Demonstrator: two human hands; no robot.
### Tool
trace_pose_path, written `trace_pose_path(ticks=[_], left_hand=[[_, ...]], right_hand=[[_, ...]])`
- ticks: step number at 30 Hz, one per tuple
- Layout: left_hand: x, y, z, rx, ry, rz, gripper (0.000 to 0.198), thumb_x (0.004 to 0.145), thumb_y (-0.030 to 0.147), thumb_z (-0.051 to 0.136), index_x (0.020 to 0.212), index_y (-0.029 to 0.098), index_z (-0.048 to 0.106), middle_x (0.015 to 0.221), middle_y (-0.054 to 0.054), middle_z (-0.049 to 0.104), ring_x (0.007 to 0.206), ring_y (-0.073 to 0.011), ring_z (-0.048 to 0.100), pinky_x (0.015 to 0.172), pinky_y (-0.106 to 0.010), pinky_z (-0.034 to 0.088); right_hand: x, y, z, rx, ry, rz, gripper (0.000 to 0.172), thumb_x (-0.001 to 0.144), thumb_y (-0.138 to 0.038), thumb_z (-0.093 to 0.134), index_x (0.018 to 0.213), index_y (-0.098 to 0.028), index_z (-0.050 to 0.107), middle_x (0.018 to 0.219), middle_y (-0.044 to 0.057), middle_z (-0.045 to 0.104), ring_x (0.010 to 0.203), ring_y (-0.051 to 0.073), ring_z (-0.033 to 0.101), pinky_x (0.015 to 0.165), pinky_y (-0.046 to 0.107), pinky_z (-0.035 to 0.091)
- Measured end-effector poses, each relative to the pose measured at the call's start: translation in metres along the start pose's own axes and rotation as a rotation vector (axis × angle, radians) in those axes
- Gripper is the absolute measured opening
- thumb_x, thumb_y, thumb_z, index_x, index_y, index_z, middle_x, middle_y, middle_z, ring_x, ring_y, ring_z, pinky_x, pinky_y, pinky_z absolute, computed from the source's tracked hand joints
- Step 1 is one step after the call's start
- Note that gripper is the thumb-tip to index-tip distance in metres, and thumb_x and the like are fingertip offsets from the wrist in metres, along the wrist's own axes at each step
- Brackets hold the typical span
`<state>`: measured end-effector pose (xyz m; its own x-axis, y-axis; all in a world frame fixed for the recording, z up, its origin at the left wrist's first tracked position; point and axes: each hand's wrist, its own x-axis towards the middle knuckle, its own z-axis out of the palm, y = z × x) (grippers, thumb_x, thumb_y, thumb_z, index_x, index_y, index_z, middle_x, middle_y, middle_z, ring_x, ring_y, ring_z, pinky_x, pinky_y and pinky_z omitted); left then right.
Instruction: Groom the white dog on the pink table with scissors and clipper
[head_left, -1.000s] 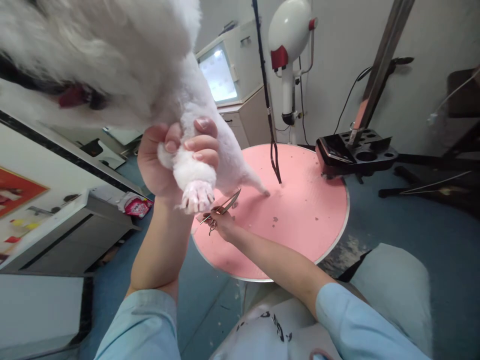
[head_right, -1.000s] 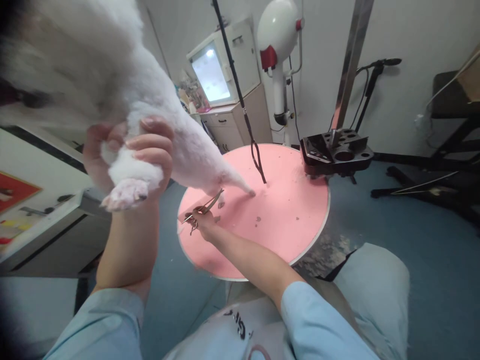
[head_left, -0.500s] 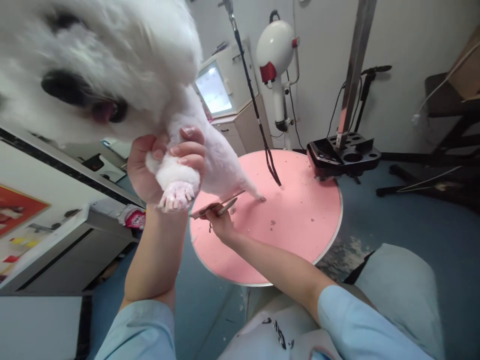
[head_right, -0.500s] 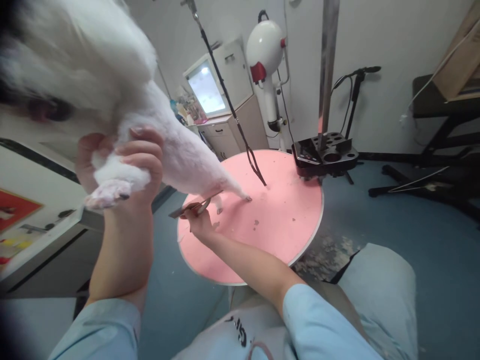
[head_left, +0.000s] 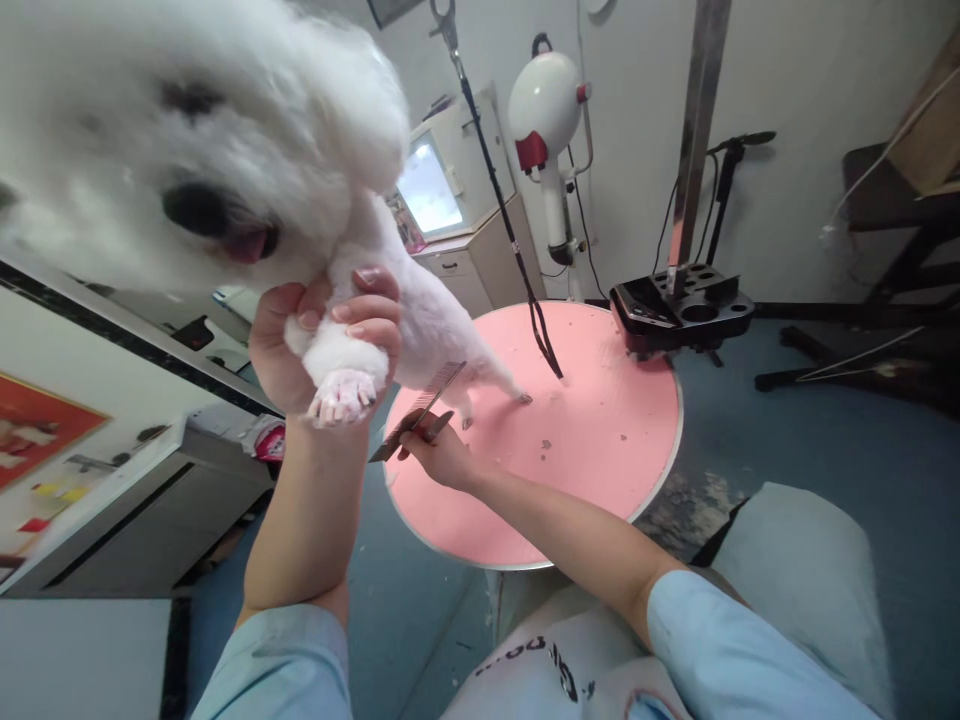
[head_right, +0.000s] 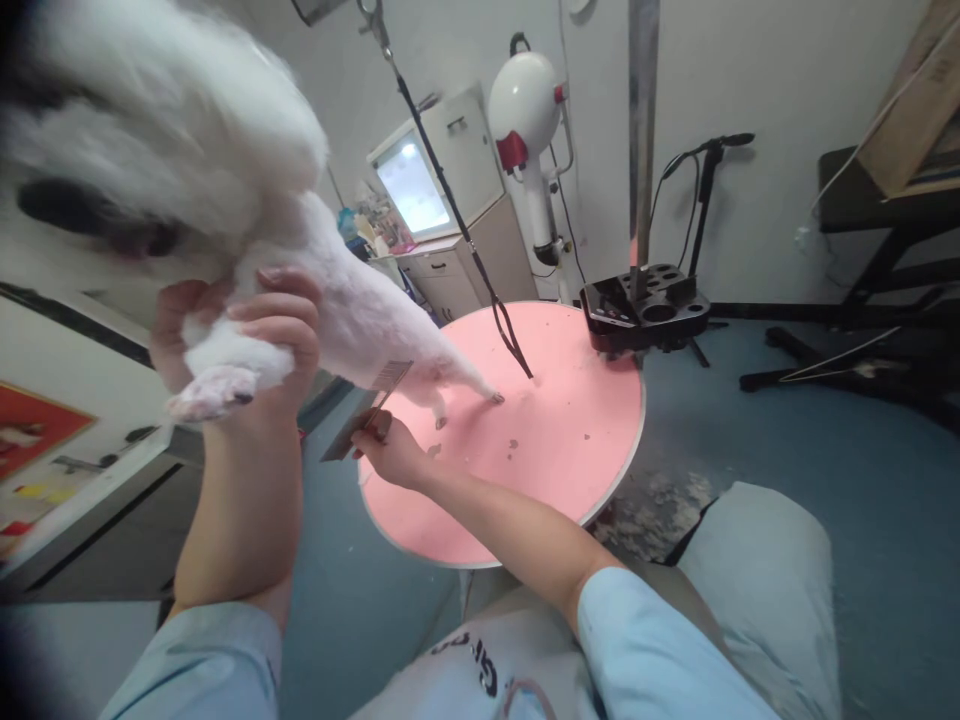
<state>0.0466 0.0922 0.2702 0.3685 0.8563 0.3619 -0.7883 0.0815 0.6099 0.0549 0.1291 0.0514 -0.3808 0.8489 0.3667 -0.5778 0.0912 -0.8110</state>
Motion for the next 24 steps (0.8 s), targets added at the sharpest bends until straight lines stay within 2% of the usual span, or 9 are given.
trace_pose_path(ticks=[4, 6, 10, 13, 15, 17, 20, 22, 24], left_hand=[[0.0, 0.001, -0.001, -0.019, 0.002, -0.018, 0.03, 0.079, 0.011, 0.062, 0.058, 0.015, 0.042, 0.102, -0.013, 0.05, 0.07, -0.0062, 0.051, 0.066, -0.019, 0.055], [-0.001, 0.001, -0.001, -0.012, 0.004, -0.021, 0.031, 0.079, 0.012, 0.061, 0.057, 0.015, 0.04, 0.102, -0.013, 0.05, 0.071, -0.0067, 0.052, 0.066, -0.019, 0.056], [-0.005, 0.0, 0.003, -0.011, 0.026, -0.008, 0.03, 0.079, 0.012, 0.063, 0.059, 0.015, 0.04, 0.103, -0.011, 0.05, 0.071, -0.0062, 0.053, 0.066, -0.018, 0.055], [-0.009, 0.0, 0.006, 0.003, 0.046, 0.007, 0.029, 0.079, 0.012, 0.062, 0.06, 0.016, 0.041, 0.103, -0.011, 0.05, 0.071, -0.0057, 0.053, 0.065, -0.017, 0.055], [-0.01, 0.0, 0.007, 0.012, 0.052, 0.013, 0.029, 0.079, 0.012, 0.062, 0.059, 0.016, 0.041, 0.103, -0.011, 0.051, 0.07, -0.0057, 0.053, 0.065, -0.017, 0.055], [-0.01, 0.0, 0.007, 0.021, 0.05, 0.023, 0.029, 0.078, 0.012, 0.063, 0.058, 0.016, 0.042, 0.101, -0.012, 0.052, 0.069, -0.0061, 0.054, 0.063, -0.017, 0.055], [-0.009, 0.0, 0.006, 0.046, 0.049, 0.045, 0.029, 0.077, 0.014, 0.063, 0.056, 0.016, 0.042, 0.1, -0.013, 0.052, 0.066, -0.0059, 0.055, 0.061, -0.016, 0.055], [-0.009, 0.0, 0.006, 0.059, 0.071, 0.044, 0.029, 0.075, 0.014, 0.064, 0.058, 0.016, 0.041, 0.099, -0.012, 0.053, 0.065, -0.0046, 0.054, 0.06, -0.014, 0.054], [-0.01, 0.0, 0.007, 0.076, 0.099, 0.06, 0.031, 0.073, 0.012, 0.066, 0.061, 0.017, 0.037, 0.098, -0.01, 0.053, 0.063, -0.0025, 0.053, 0.059, -0.011, 0.053]], right_hand=[[-0.002, -0.001, -0.002, 0.008, 0.134, 0.08, 0.007, 0.091, -0.022, 0.055, 0.088, -0.022, 0.048, 0.083, 0.001, 0.068, 0.066, 0.014, 0.064, 0.064, 0.028, 0.055], [0.003, -0.007, 0.003, -0.028, 0.157, 0.078, 0.008, 0.091, -0.021, 0.053, 0.086, -0.022, 0.048, 0.081, 0.0, 0.066, 0.064, 0.013, 0.063, 0.063, 0.027, 0.053], [0.013, -0.027, 0.027, -0.102, 0.087, -0.015, 0.006, 0.09, -0.02, 0.054, 0.086, -0.022, 0.051, 0.077, -0.002, 0.061, 0.062, 0.012, 0.061, 0.062, 0.026, 0.05], [0.007, -0.026, 0.032, -0.078, 0.003, -0.058, 0.003, 0.089, -0.019, 0.054, 0.089, -0.022, 0.053, 0.072, -0.003, 0.059, 0.064, 0.014, 0.061, 0.062, 0.027, 0.05], [-0.003, -0.015, 0.021, -0.052, 0.015, -0.058, 0.003, 0.089, -0.019, 0.053, 0.089, -0.021, 0.054, 0.074, -0.001, 0.062, 0.067, 0.015, 0.063, 0.065, 0.028, 0.052], [-0.012, -0.003, 0.003, -0.039, 0.105, -0.022, 0.0, 0.089, -0.021, 0.053, 0.089, -0.021, 0.054, 0.08, 0.001, 0.065, 0.068, 0.015, 0.063, 0.066, 0.03, 0.053], [-0.016, 0.004, -0.023, -0.046, 0.234, 0.095, 0.007, 0.089, -0.026, 0.057, 0.09, -0.022, 0.051, 0.079, 0.002, 0.066, 0.066, 0.017, 0.063, 0.06, 0.029, 0.053], [-0.014, 0.0, -0.033, -0.055, 0.222, 0.137, 0.011, 0.087, -0.028, 0.06, 0.092, -0.023, 0.051, 0.075, 0.001, 0.066, 0.066, 0.017, 0.063, 0.056, 0.028, 0.052], [-0.012, -0.007, -0.038, -0.056, 0.104, 0.101, 0.011, 0.087, -0.028, 0.061, 0.09, -0.023, 0.051, 0.075, 0.001, 0.066, 0.068, 0.017, 0.063, 0.057, 0.027, 0.053]])
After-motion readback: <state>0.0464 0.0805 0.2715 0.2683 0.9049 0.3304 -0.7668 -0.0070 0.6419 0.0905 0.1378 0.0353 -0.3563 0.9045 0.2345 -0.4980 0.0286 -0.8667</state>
